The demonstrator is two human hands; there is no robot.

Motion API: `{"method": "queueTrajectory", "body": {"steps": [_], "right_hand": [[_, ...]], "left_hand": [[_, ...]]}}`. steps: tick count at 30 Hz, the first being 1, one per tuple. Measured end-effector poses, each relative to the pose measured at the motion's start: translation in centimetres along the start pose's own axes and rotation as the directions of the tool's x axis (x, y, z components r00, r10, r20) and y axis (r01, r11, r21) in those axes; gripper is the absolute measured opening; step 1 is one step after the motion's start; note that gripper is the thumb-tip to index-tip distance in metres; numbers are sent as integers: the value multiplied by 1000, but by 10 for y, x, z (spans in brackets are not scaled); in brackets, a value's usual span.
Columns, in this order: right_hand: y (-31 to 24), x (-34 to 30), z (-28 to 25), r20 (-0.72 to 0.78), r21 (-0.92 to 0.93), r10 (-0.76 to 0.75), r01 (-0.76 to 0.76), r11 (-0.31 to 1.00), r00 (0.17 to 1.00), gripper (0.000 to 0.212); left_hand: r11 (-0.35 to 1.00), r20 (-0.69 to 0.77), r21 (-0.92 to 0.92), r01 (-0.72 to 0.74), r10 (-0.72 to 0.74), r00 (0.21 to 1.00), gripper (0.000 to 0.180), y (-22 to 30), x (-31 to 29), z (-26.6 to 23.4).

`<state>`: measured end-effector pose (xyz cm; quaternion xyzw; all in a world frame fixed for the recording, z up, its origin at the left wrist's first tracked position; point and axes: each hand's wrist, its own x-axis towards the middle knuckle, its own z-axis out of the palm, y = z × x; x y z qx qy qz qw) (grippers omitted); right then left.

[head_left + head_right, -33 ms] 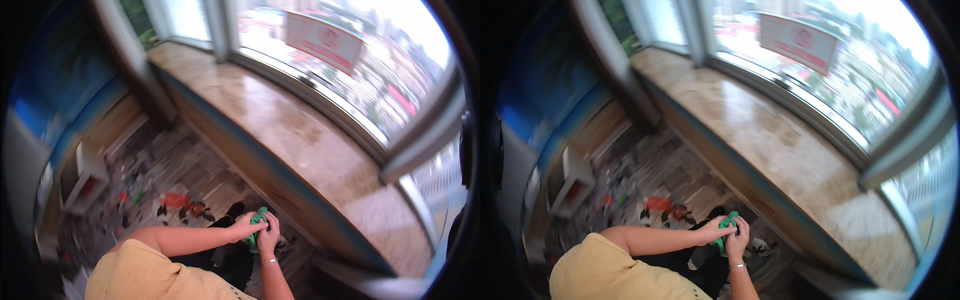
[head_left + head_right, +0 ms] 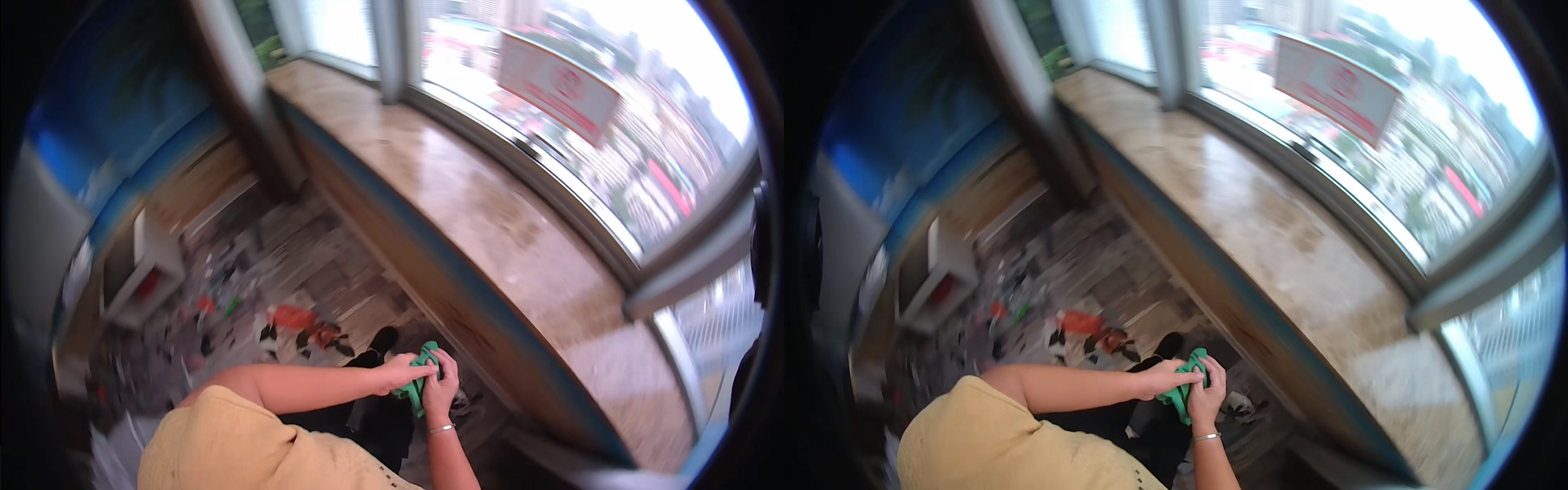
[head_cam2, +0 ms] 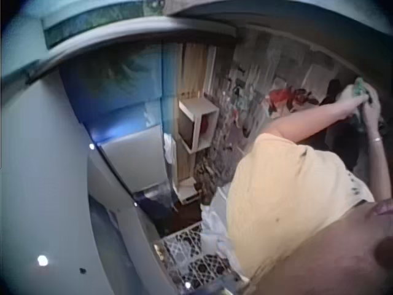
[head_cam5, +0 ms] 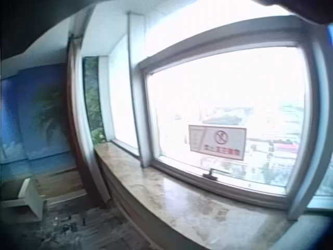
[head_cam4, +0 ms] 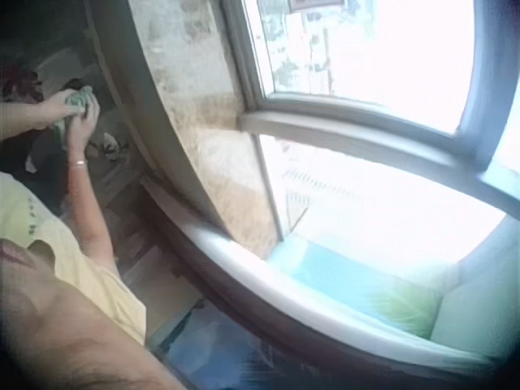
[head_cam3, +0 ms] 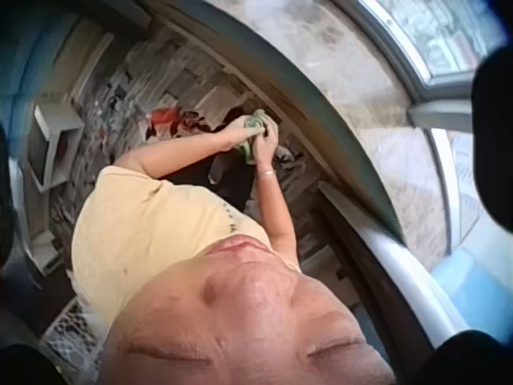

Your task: The person wipes a wall mural and a white cabinet with a green cloth. They move around the room to reach different sections of the wall and furniture, using consistent wiping motions.

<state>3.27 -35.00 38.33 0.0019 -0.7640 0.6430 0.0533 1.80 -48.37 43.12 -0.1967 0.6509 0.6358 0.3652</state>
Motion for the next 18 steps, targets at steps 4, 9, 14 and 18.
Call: {"method": "queueTrajectory", "body": {"steps": [4, 9, 14, 18], "right_hand": [[-47, -19, 33, 315, -17, 68, -66, 998, 947, 19], [-146, -31, 98, 757, 8, 421, -651, 759, 499, 29], [-171, -48, 205, 860, -174, 324, -371, 912, 394, 26], [-193, -87, 316, 925, -147, 139, -6, 989, 353, 20]], "left_hand": [[990, -34, -50, -135, 133, 990, 48, -18, -90, -56], [922, -257, -152, -356, 311, 915, 44, -36, -186, -120], [846, -472, -326, -422, 241, 848, 44, -91, -244, -210], [807, -697, 519, -281, 590, 408, 34, -155, -304, -299]]}}
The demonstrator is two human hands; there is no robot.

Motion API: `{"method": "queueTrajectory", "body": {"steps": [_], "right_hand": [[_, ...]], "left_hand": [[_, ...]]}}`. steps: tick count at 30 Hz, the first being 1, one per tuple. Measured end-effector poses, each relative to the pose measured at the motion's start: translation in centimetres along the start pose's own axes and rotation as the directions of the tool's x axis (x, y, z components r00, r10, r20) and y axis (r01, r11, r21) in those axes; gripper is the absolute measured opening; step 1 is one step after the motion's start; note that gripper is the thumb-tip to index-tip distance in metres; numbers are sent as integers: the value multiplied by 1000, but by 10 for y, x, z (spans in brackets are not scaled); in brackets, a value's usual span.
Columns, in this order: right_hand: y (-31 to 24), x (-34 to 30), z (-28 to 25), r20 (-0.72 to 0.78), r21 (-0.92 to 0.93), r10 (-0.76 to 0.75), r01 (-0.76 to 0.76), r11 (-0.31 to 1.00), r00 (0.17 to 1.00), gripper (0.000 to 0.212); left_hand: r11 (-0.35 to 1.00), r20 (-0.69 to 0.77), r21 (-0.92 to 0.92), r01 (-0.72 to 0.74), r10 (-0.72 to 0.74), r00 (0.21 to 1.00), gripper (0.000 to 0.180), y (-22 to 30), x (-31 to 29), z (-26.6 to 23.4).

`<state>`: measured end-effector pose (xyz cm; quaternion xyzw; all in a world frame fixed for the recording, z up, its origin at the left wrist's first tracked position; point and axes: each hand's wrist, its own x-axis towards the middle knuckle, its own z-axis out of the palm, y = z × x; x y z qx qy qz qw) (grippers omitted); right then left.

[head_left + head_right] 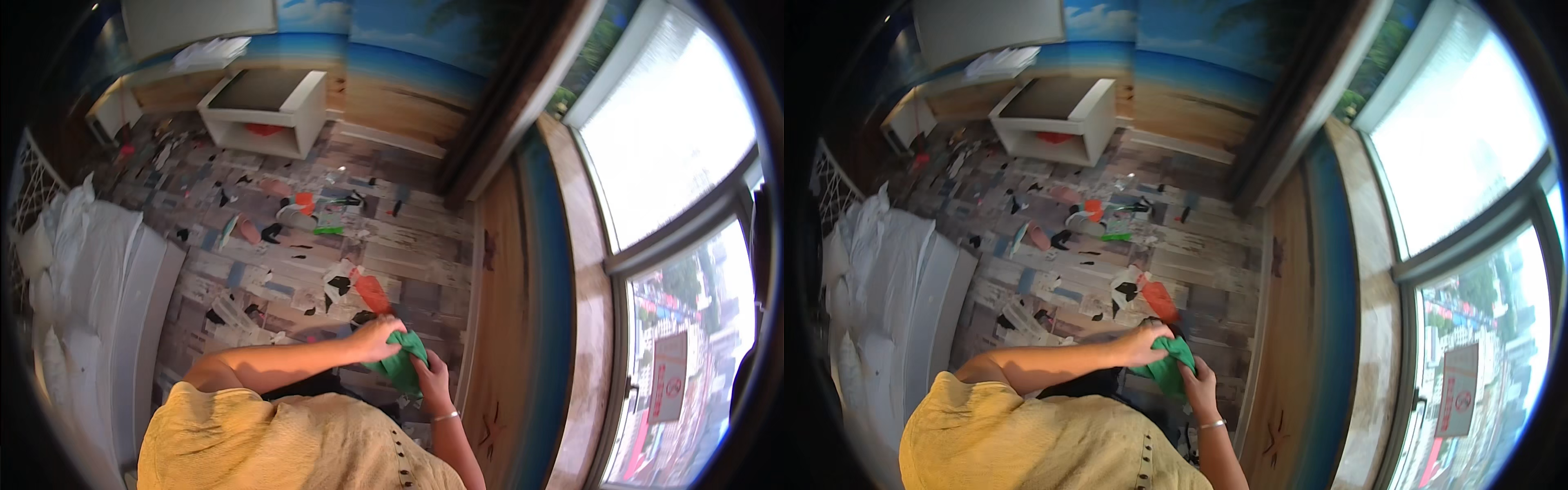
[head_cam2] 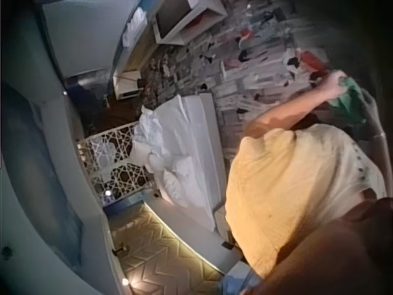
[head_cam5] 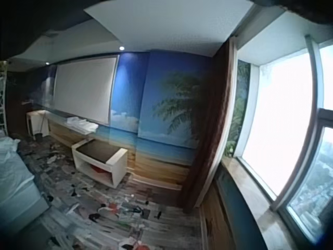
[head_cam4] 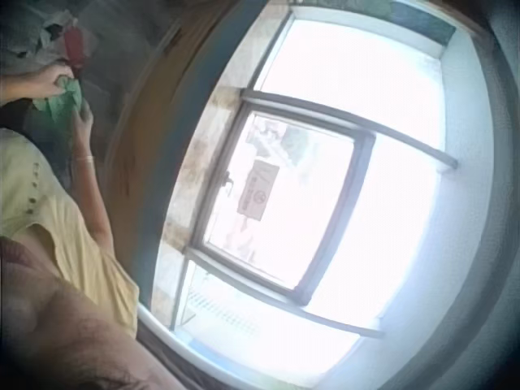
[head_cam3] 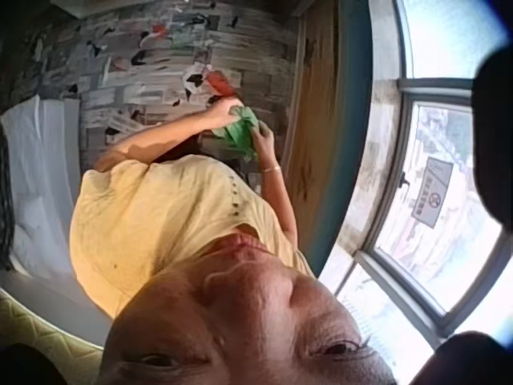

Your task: The person wipes a wall mural and a white cabinet with a green cloth. They move around the room to reach different sections of the wall and furniture, using consistent wiping motions.

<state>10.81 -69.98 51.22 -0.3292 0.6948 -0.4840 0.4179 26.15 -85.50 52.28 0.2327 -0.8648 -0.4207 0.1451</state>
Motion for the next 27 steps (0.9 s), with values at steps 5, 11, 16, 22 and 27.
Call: {"method": "queueTrajectory", "body": {"steps": [5, 11, 16, 22, 27], "right_hand": [[-81, 100, 94, 147, -326, -409, 435, 840, 901, 20], [-143, 203, 119, 330, -458, -441, 550, 698, 834, 21], [-176, 294, 120, 494, -415, -304, 528, 741, 814, 27], [-179, 444, 107, 521, -465, -449, 683, 563, 726, 22], [-218, 550, 110, 499, -486, -450, 669, 562, 741, 21]], "left_hand": [[947, -50, 319, 44, -30, 998, 27, -68, -2, -114], [841, -352, 501, 204, -18, 936, 20, -105, 30, -192], [827, -353, 435, 356, -207, 912, 18, -161, 72, -230], [830, -296, 280, 482, -403, 866, 27, -211, 174, -276], [882, -207, 7, 472, -460, 863, 24, -247, 256, -319]]}}
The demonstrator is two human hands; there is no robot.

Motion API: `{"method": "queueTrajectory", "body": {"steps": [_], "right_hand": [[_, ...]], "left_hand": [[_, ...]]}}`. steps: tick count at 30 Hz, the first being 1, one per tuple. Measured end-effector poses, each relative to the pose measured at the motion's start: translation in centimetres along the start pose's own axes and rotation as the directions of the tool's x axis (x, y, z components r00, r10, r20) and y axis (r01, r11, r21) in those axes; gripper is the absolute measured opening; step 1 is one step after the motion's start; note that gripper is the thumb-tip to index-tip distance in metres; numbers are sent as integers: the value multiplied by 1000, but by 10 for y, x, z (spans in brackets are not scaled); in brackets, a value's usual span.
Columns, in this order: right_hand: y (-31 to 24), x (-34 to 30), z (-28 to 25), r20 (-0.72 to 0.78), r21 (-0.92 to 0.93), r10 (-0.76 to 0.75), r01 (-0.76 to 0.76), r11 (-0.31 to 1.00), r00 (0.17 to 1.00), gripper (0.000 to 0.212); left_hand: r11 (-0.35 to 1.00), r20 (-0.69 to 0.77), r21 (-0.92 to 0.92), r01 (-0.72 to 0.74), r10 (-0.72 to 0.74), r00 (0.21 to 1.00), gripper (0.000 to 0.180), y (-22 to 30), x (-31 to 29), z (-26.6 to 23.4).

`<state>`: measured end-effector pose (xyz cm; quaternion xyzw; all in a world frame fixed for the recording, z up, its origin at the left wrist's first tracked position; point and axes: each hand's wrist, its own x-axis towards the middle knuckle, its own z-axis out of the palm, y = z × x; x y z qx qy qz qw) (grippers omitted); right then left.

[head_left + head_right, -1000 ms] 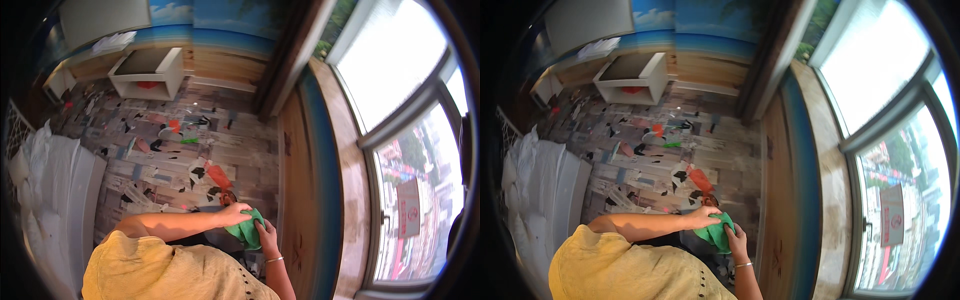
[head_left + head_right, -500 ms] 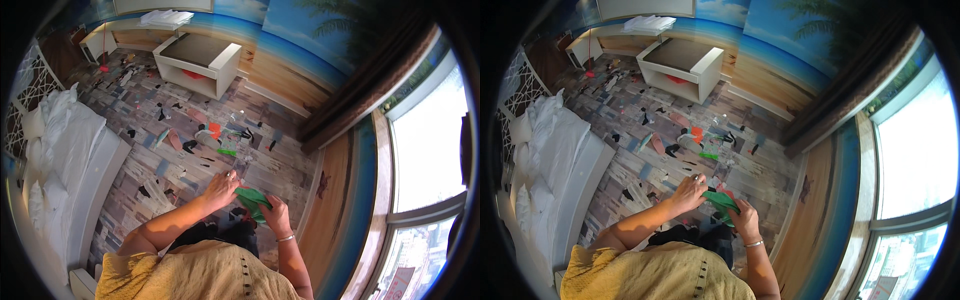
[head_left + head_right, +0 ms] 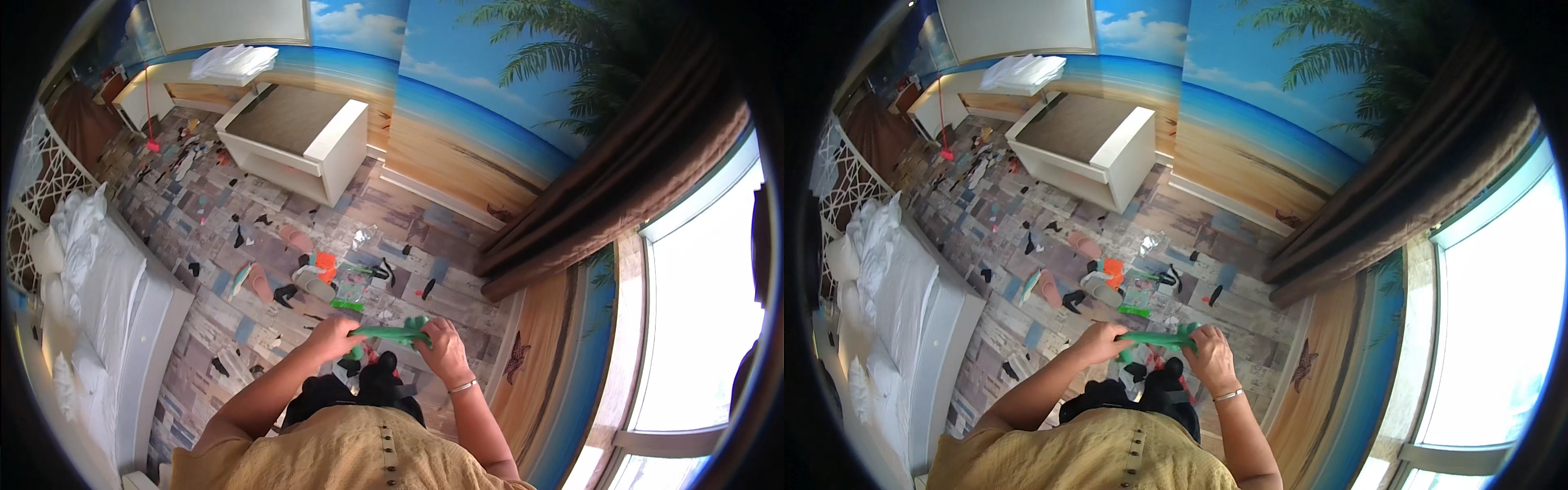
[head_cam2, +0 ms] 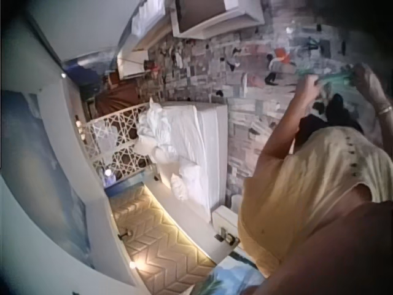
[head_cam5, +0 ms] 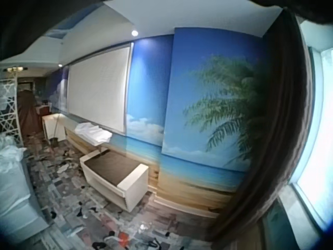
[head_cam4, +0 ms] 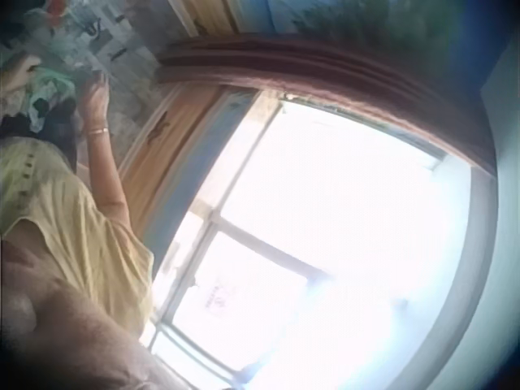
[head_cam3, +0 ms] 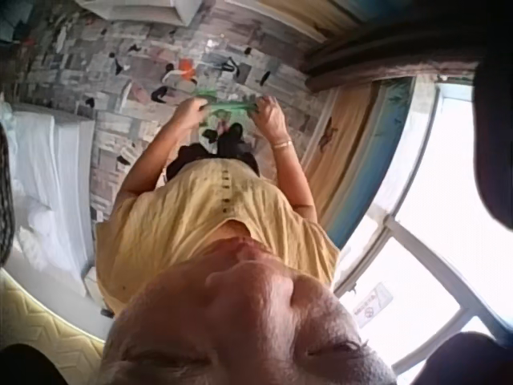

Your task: The person wipes a wall mural and a white cabinet with a green cloth. They move around the room to reach different sections of the wall and furniture, using consistent wiping motions.

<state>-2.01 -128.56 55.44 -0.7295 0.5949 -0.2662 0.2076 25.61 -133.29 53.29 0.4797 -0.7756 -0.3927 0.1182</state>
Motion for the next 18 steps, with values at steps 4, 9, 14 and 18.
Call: {"method": "queueTrajectory", "body": {"steps": [4, 9, 14, 18], "right_hand": [[36, 78, -27, 132, 360, 235, -268, 894, 963, 22], [74, 180, -31, 168, 567, 303, -343, 749, 938, 29], [107, 293, -34, -109, -5, -33, 33, 999, 994, 27], [122, 352, -29, -144, -76, 203, -216, 974, 968, 24]], "left_hand": [[702, 110, -701, 125, -66, 992, 25, -5, 70, -24], [47, 178, -982, 184, -118, 977, 28, 14, 155, -80], [969, -317, -24, -246, 226, 921, 20, -49, 281, -137], [834, -308, 482, -268, 448, 839, 17, -48, 374, -172]]}}
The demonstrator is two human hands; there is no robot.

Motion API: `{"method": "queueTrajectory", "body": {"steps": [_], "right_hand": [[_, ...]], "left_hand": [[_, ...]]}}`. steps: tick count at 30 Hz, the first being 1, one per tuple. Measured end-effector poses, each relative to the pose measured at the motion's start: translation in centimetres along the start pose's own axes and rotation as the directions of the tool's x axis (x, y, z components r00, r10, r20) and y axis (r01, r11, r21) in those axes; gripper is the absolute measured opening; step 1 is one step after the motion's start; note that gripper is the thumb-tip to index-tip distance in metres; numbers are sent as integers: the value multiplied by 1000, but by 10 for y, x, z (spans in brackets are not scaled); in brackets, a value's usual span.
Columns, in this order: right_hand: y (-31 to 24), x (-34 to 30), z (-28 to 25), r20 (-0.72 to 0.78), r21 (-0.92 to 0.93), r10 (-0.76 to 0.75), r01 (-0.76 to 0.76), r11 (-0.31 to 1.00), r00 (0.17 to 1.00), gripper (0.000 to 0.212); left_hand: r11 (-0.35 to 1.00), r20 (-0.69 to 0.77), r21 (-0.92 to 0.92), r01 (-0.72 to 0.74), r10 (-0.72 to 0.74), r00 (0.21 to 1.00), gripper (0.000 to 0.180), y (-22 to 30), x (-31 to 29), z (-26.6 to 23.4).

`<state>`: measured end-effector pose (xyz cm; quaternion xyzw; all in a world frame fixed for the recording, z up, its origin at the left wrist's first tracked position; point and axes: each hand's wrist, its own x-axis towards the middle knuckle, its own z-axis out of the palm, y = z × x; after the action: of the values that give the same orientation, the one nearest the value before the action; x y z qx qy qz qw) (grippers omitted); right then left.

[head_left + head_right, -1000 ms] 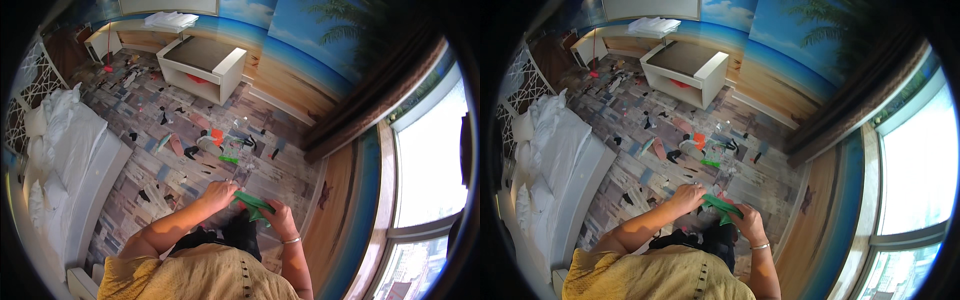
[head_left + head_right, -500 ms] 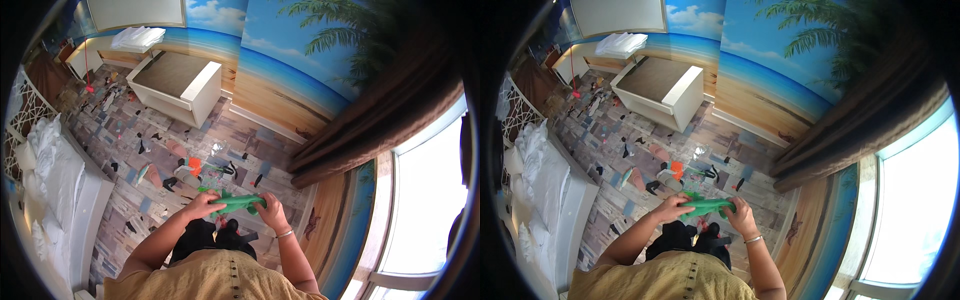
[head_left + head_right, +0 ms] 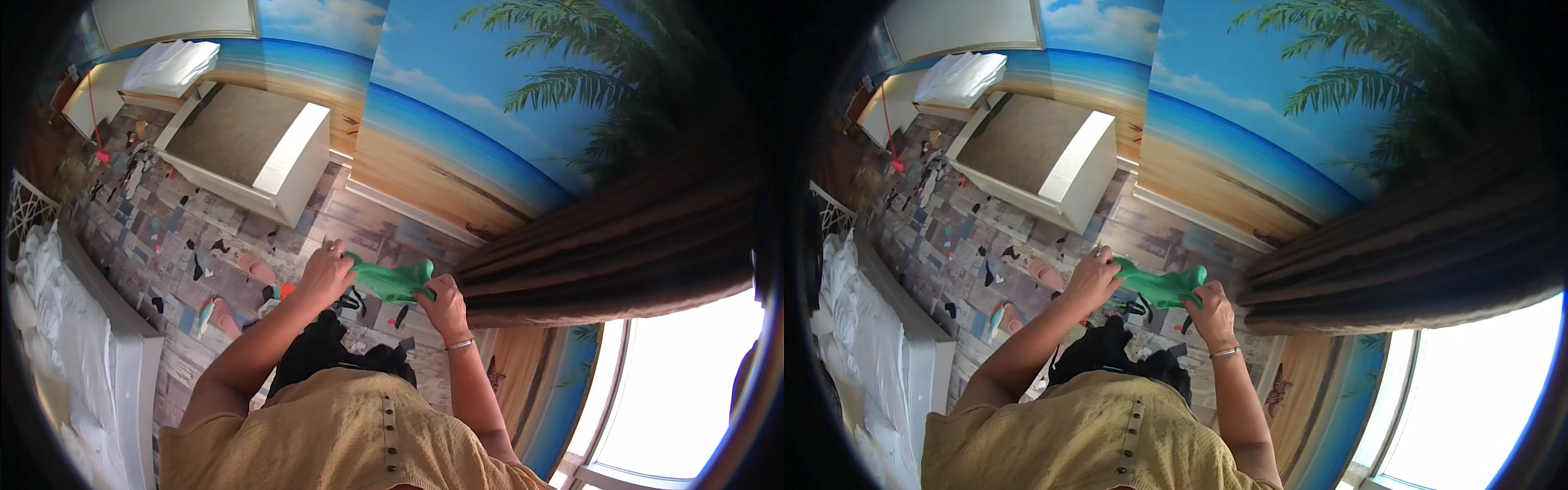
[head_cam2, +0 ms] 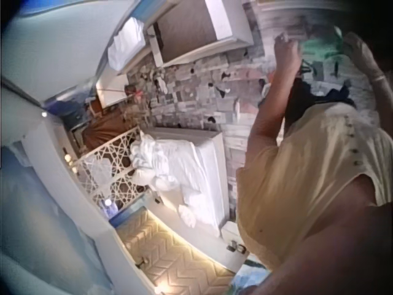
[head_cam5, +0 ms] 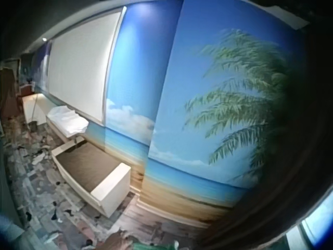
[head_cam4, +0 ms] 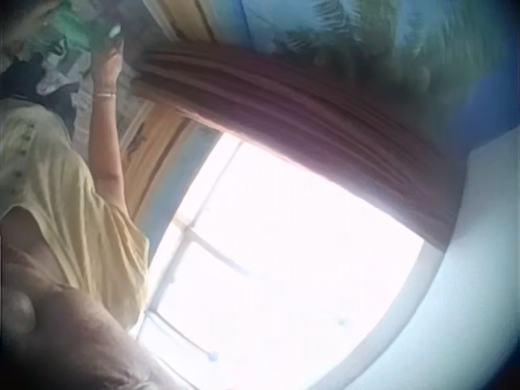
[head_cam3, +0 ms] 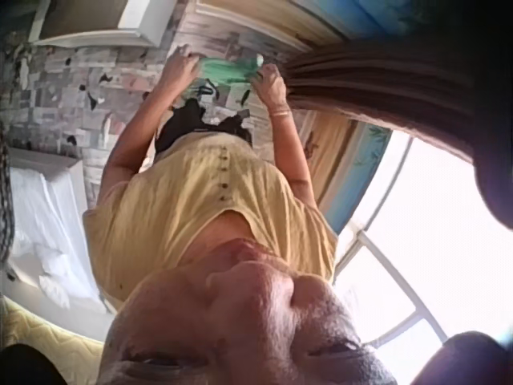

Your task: The person wipes a wall mural and a white cabinet with a green cloth. They move around the room to reach different sections of the wall and furniture, using consistent wiping motions.

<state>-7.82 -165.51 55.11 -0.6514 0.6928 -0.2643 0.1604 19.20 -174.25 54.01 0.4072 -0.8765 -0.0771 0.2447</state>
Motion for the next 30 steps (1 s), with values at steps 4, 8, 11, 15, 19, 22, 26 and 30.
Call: {"method": "queueTrajectory", "body": {"steps": [4, 8, 11, 15, 19, 22, 26, 30], "right_hand": [[14, 72, 2, -169, 72, 110, -99, 993, 979, 24], [19, 153, -2, -107, 754, 499, -257, 605, 860, 18], [20, 224, 6, -323, 800, 418, 9, 600, 849, 17], [6, 338, 8, -443, 837, 341, 246, 488, 829, 24], [17, 441, 3, -560, 726, 185, 372, 578, 808, 26], [13, 508, 6, -657, 618, 109, 450, 645, 746, 29], [11, 571, 1, -755, 86, -281, 513, 854, 592, 25], [32, 596, -3, -636, -319, -576, 506, 802, 513, 32]], "left_hand": [[988, 118, 29, 150, -153, 981, 20, -30, 85, 18], [413, 440, -653, 635, -475, 762, 23, -33, 180, 2], [-347, 568, -821, 453, -569, 595, 23, -55, 238, 40], [-397, 439, -892, 217, -643, 628, 27, -74, 321, 60], [-423, 357, -904, 67, -658, 663, 20, -102, 400, 62], [-454, 311, -890, -44, -673, 671, 17, -119, 459, 56], [11, -116, -986, -167, -767, 631, 32, -140, 528, 57], [906, -722, -408, -108, -248, 645, 57, -161, 547, 74]]}}
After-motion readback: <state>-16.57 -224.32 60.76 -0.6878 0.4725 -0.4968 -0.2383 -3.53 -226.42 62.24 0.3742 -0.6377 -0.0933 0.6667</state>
